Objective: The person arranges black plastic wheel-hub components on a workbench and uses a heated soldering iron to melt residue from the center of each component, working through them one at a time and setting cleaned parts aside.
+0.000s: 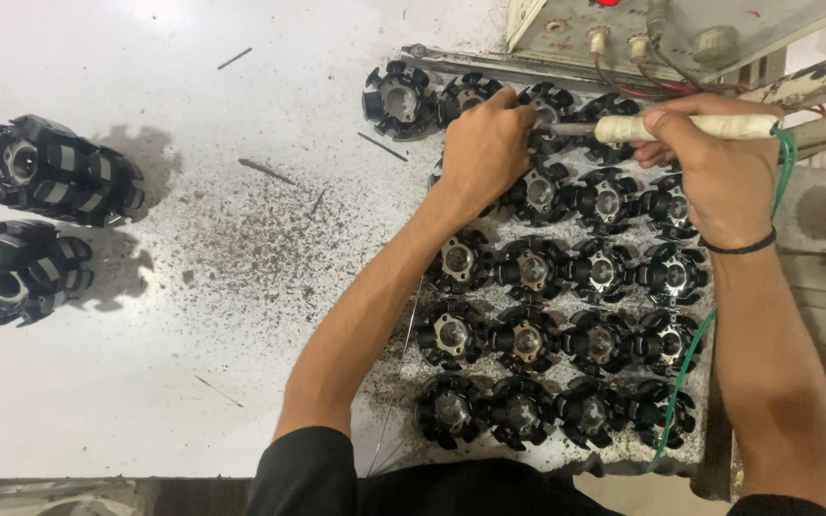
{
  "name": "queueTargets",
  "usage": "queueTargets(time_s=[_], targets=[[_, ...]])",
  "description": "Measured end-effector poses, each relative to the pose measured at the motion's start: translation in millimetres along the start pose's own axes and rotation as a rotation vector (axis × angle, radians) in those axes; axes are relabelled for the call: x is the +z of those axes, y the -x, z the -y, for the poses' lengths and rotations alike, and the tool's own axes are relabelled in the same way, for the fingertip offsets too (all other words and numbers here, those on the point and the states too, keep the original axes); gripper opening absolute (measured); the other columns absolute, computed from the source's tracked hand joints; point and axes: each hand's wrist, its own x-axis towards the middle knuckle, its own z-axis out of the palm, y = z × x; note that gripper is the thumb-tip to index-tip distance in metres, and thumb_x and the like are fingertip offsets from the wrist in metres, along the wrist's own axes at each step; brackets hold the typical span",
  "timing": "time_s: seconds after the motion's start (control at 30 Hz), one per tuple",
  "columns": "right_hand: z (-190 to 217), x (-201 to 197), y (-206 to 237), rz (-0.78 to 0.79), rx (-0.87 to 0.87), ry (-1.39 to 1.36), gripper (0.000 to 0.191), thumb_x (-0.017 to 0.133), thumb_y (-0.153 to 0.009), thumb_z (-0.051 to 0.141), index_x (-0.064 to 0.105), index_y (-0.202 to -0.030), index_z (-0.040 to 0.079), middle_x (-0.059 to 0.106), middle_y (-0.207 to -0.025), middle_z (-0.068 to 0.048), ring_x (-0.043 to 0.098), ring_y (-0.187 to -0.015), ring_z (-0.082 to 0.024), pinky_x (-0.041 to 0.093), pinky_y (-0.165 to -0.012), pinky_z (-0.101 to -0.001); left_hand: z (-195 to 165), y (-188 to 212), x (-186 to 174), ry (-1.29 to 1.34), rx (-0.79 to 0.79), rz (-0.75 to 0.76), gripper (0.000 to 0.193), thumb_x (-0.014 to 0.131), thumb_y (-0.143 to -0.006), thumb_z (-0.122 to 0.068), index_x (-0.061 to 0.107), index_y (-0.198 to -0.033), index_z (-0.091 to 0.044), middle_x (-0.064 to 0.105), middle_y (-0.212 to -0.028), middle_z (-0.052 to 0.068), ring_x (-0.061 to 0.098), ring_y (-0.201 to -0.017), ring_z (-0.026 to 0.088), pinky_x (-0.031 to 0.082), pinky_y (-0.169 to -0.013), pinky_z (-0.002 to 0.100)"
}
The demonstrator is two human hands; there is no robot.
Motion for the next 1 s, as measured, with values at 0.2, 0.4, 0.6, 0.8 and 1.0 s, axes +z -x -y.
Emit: queueTargets(time_s=[0.2, 0.4, 0.6, 0.8, 1.0], targets=[[11, 5, 5, 0.005, -0.006, 0.074, 0.012, 0.071, -0.106, 0.003, 0.073, -0.105, -0.009, 0.073, -0.091, -0.013, 0.073, -0.078, -0.018, 0.062, -0.074, -0.0278, 3, -1, 5, -0.009, 0.005, 0.008, 0.012, 0.070, -0.076, -0.006, 0.076, -0.087, -0.008, 0.069, -0.094, 0.012, 0.071, -0.078, 0.038, 0.057, -0.066, 0.050], [14, 10, 4, -0.021, 0.007, 0.094, 0.012, 0.072, -0.104, 0.004, 0.073, -0.105, -0.007, 0.073, -0.092, -0.012, 0.073, -0.078, -0.017, 0.060, -0.072, -0.0262, 5, -4, 5, 0.021, 0.043, -0.046, 0.007, 0.071, -0.078, -0.009, 0.073, -0.085, -0.007, 0.068, -0.092, 0.014, 0.070, -0.078, 0.040, 0.056, -0.067, 0.051], [11, -6, 23, -0.101, -0.032, -0.033, 0.012, 0.071, -0.105, 0.005, 0.073, -0.108, -0.007, 0.074, -0.095, -0.014, 0.073, -0.080, -0.018, 0.062, -0.075, -0.0275, -14, -3, -37, 0.116, 0.014, -0.248, 0.004, 0.065, -0.095, -0.007, 0.067, -0.097, -0.005, 0.070, -0.089, 0.014, 0.070, -0.079, 0.040, 0.053, -0.066, 0.051], [18, -37, 97, -0.152, -0.262, 0.190, 0.016, 0.071, -0.113, 0.006, 0.072, -0.118, -0.009, 0.075, -0.107, -0.018, 0.075, -0.089, -0.022, 0.061, -0.079, -0.0272, -33, 5, -85, 0.044, 0.181, -0.405, 0.012, 0.060, -0.093, -0.001, 0.062, -0.104, -0.007, 0.069, -0.085, 0.012, 0.068, -0.077, 0.036, 0.053, -0.067, 0.046], [20, -129, 289, -0.261, -0.179, 0.773, 0.024, 0.071, -0.106, 0.011, 0.070, -0.119, -0.009, 0.073, -0.102, -0.022, 0.071, -0.085, -0.025, 0.056, -0.075, -0.0311, -65, 18, -127, 0.222, 0.174, -0.367, 0.020, 0.054, -0.105, 0.004, 0.064, -0.115, -0.010, 0.073, -0.078, 0.004, 0.066, -0.058, 0.014, 0.042, -0.045, 0.028]])
